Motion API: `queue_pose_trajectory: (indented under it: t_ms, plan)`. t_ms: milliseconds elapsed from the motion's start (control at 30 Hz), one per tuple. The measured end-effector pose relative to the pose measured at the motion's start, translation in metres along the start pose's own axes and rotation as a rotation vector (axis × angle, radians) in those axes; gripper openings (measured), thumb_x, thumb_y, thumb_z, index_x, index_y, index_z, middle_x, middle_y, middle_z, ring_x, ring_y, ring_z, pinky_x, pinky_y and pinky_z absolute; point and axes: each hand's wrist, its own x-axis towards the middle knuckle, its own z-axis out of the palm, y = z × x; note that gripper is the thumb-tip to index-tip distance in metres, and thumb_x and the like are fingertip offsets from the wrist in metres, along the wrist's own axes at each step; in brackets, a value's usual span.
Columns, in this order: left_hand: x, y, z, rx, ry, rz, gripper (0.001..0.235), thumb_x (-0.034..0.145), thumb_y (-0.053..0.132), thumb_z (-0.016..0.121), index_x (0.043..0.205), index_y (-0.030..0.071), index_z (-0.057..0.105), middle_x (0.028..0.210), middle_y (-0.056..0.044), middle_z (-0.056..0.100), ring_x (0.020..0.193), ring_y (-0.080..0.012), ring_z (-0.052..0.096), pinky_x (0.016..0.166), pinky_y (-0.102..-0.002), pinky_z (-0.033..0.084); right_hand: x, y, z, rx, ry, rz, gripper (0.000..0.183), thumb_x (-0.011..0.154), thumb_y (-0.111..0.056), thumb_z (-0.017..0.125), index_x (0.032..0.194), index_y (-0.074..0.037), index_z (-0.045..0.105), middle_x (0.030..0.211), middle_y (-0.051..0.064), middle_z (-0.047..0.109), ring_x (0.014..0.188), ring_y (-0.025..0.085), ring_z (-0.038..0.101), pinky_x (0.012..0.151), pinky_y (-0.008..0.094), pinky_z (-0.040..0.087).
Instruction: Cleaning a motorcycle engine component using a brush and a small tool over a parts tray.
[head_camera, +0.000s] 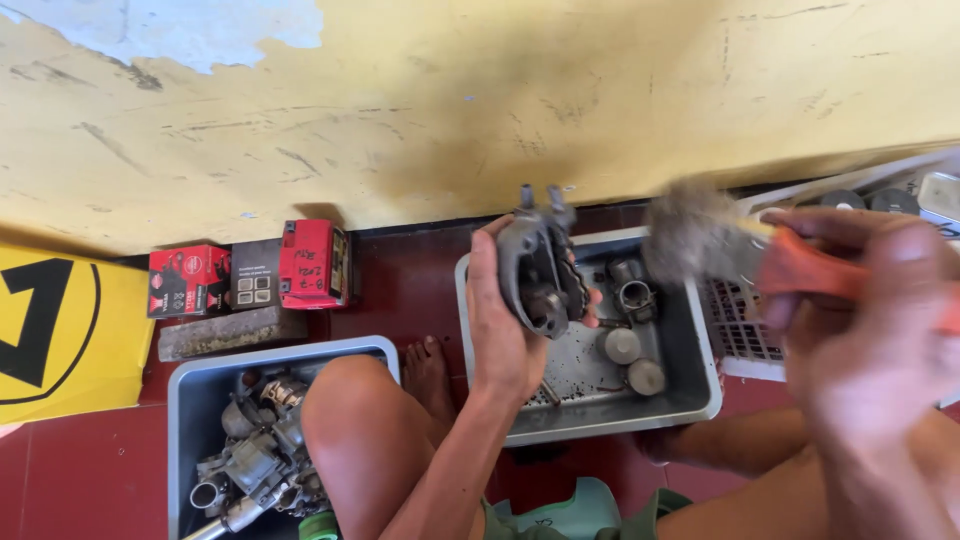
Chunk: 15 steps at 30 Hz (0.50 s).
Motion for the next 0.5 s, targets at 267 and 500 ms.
queue_pose_trajectory:
  t_ms: [267,500]
  plan:
    - [0.004,-0.017,-0.012,0.148,0.009,0.247,0.038,0.094,0.038,0.064,0.117,0.009,0.058,0.103,-0.009,0.065,0.088,-0.0202,0.066,0.073,-0.034,0.055,-0.013,-0.006,0.034,-0.236,-0.555,-0.747,0.027,0.096,-0.012,0.058,0.099,0.009,0.074,0.091,0.017,0.079,0.045,0.013,0.064,0.040,0.023,0.049]
    - [-0.005,-0.008,-0.005,-0.105,0.006,0.091,0.033,0.087,0.026,0.074,0.103,0.006,0.054,0.095,-0.019,0.066,0.079,-0.0330,0.070,0.069,-0.053,0.063,-0.009,-0.013,0.032,-0.176,-0.702,-0.615,0.023,0.096,-0.012,0.058,0.101,0.004,0.075,0.095,0.010,0.081,0.066,0.018,0.080,0.055,0.025,0.060]
